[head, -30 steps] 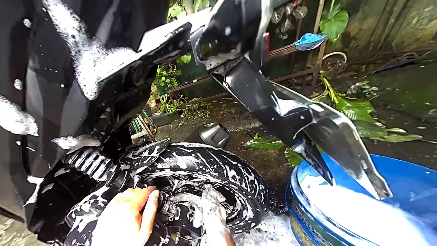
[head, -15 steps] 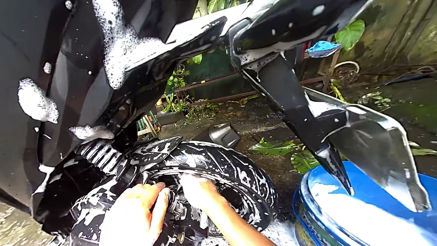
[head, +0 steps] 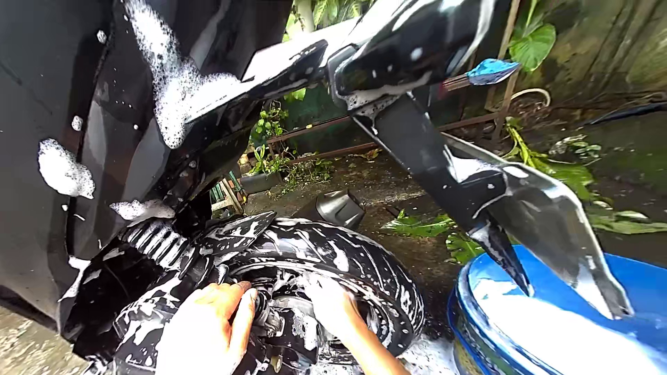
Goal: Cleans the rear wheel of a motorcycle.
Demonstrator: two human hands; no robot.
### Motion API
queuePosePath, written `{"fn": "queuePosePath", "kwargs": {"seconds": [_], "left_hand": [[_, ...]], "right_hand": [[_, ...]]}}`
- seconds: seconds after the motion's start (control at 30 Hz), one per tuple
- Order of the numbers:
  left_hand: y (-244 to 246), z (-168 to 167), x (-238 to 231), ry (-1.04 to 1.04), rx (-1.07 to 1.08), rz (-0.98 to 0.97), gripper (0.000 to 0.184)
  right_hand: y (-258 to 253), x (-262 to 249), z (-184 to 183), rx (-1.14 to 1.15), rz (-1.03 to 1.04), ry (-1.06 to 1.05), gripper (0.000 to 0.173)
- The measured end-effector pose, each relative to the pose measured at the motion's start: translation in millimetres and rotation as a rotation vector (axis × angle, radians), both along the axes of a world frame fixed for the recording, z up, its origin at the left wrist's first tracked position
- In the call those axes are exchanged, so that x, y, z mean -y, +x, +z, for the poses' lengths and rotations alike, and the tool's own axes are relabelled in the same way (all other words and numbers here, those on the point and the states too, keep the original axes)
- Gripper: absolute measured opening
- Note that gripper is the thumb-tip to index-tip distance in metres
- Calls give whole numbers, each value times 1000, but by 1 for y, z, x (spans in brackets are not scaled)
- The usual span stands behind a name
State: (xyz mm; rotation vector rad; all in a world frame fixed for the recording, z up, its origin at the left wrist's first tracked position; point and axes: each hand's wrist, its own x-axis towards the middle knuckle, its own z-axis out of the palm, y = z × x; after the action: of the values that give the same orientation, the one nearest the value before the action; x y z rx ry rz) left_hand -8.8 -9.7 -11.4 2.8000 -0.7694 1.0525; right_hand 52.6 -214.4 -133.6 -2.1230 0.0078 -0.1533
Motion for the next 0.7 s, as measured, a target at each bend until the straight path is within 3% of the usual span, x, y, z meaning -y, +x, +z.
{"fn": "queuePosePath", "kwargs": {"seconds": [0.07, 0.13, 0.27, 0.37, 0.47, 0.6, 0.7], "left_hand": [[0, -1, 2, 2, 9, 19, 47], [1, -1, 3, 3, 13, 30, 46], [-3, -1, 0, -6, 12, 5, 45], [-2, -3, -2, -13, 23, -11, 44], [0, -5, -2, -10, 6, -3, 45], [1, -2, -3, -14, -2, 0, 46], [1, -1, -5, -25, -2, -11, 46]], "right_hand": [[-1, -12, -4, 102, 10, 255, 34], [-4, -22, -15, 212, 5, 263, 35], [-5, -12, -64, 636, -188, -264, 24], [-19, 11, -68, 416, -181, -455, 27], [-21, 19, -67, 281, -189, -462, 35], [-15, 14, -70, 163, -209, -338, 36], [-9, 17, -64, 49, -207, -67, 37]]}}
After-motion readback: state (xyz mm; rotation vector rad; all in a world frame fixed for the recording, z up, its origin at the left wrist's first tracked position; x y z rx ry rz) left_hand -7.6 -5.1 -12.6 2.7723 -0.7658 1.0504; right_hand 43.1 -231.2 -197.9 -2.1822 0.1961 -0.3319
